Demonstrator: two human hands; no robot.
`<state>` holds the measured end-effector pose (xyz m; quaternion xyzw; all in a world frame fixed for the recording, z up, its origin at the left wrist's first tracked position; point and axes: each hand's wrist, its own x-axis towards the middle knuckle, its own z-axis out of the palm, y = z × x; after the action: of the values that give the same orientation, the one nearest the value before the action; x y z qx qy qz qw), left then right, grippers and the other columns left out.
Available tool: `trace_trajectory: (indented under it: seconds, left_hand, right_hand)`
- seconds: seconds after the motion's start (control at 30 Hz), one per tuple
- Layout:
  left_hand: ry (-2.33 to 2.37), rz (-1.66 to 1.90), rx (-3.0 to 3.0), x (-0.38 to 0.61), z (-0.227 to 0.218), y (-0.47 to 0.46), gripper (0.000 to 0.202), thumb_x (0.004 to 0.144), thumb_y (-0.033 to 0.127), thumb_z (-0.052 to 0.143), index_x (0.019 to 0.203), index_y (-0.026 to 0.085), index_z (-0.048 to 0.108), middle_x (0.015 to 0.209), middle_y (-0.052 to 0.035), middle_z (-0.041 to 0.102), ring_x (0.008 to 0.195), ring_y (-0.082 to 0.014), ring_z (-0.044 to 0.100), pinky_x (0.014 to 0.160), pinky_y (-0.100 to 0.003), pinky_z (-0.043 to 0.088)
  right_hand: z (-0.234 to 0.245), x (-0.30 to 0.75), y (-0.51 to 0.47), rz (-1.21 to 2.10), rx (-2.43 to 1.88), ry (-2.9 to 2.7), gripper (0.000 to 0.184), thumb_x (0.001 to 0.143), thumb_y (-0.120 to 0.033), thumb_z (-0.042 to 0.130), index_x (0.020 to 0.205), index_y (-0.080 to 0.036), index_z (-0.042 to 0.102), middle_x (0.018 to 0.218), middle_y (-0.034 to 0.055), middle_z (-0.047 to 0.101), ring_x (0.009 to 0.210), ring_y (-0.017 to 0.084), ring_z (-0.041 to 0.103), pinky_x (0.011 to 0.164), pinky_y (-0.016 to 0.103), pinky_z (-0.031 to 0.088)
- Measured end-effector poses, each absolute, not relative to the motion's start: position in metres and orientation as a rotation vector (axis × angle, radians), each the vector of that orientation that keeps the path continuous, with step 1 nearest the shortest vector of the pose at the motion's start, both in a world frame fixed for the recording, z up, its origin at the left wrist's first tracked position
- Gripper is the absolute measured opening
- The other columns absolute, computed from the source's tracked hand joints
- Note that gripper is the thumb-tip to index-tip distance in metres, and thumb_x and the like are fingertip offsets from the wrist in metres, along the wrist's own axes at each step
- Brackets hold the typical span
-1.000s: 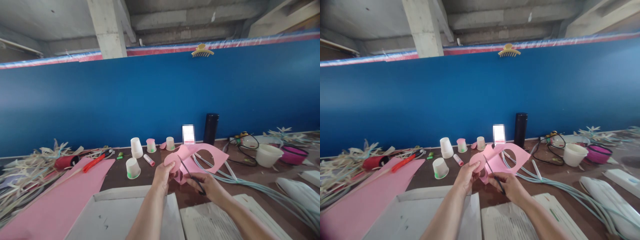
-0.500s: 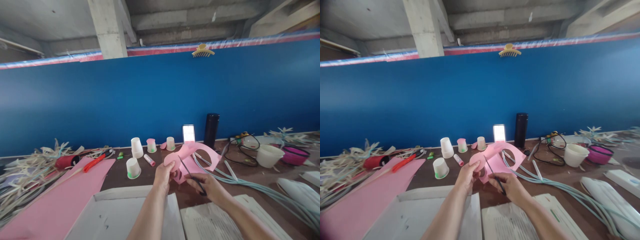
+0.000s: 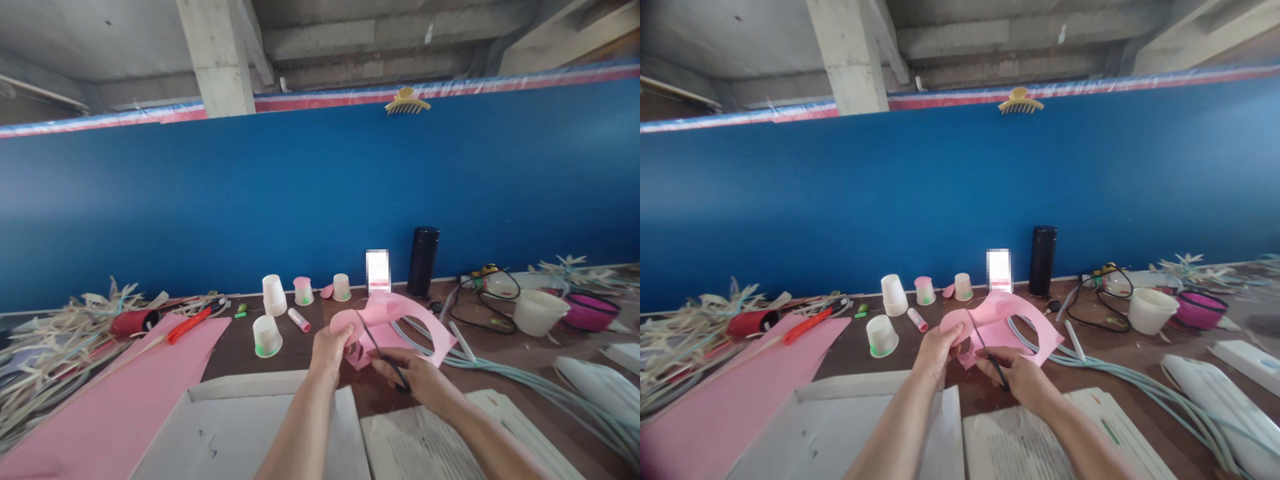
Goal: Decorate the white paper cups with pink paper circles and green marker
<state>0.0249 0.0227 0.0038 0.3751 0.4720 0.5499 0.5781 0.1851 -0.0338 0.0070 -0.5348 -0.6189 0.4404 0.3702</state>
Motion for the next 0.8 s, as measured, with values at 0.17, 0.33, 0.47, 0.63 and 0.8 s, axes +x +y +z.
trace_trajectory:
  seconds: [0.17, 0.33, 0.47, 0.63, 0.8]
  left_hand:
    - [1.063, 1.284, 0.826, 0.026, 0.011, 0.019, 0.033, 0.054, 0.036, 0.076, 0.07, 0.012, 0.06, 0.054, 0.0021, 0.052, 0.045, -0.0075, 0.044, 0.045, -0.021, 0.035]
    - [1.033, 1.273, 0.729, 0.027, 0.017, 0.016, 0.035, 0.051, 0.034, 0.078, 0.068, 0.013, 0.056, 0.053, 0.0035, 0.05, 0.044, -0.0058, 0.043, 0.045, -0.02, 0.035]
    - [1.03, 1.27, 0.734, 0.027, 0.016, 0.016, 0.036, 0.051, 0.033, 0.078, 0.07, 0.012, 0.057, 0.054, 0.0027, 0.051, 0.044, -0.0064, 0.043, 0.043, -0.02, 0.034]
    - [1.031, 1.272, 0.75, 0.026, 0.015, 0.017, 0.035, 0.052, 0.034, 0.077, 0.071, 0.012, 0.058, 0.052, 0.0024, 0.051, 0.045, -0.0075, 0.045, 0.043, -0.02, 0.035]
    - [1.053, 1.244, 0.72, 0.024, 0.018, 0.016, 0.036, 0.052, 0.033, 0.078, 0.076, 0.012, 0.06, 0.059, 0.0013, 0.055, 0.047, -0.0059, 0.047, 0.049, -0.02, 0.04]
  right_hand:
    - [0.009, 0.182, -0.034, 1.123, -1.39, -1.56, 0.049, 0.07, -0.056, 0.06, 0.098, -0.017, 0.068, 0.056, -0.0021, 0.048, 0.052, 0.01, 0.04, 0.047, 0.023, 0.027]
    - [0.012, 0.18, -0.036, 1.146, -1.384, -1.503, 0.053, 0.069, -0.056, 0.061, 0.101, -0.016, 0.067, 0.056, -0.0026, 0.048, 0.052, 0.009, 0.039, 0.047, 0.022, 0.027]
    - [0.011, 0.18, -0.037, 1.168, -1.391, -1.487, 0.055, 0.07, -0.057, 0.06, 0.103, -0.014, 0.065, 0.054, -0.0035, 0.045, 0.05, 0.008, 0.036, 0.046, 0.022, 0.025]
    - [0.01, 0.18, -0.036, 1.172, -1.353, -1.497, 0.054, 0.07, -0.056, 0.06, 0.102, -0.013, 0.065, 0.053, -0.004, 0.042, 0.049, 0.007, 0.033, 0.044, 0.022, 0.021]
    - [0.01, 0.181, -0.035, 1.206, -1.32, -1.499, 0.052, 0.07, -0.055, 0.061, 0.099, -0.012, 0.066, 0.051, -0.0051, 0.037, 0.046, 0.006, 0.028, 0.042, 0.022, 0.017]
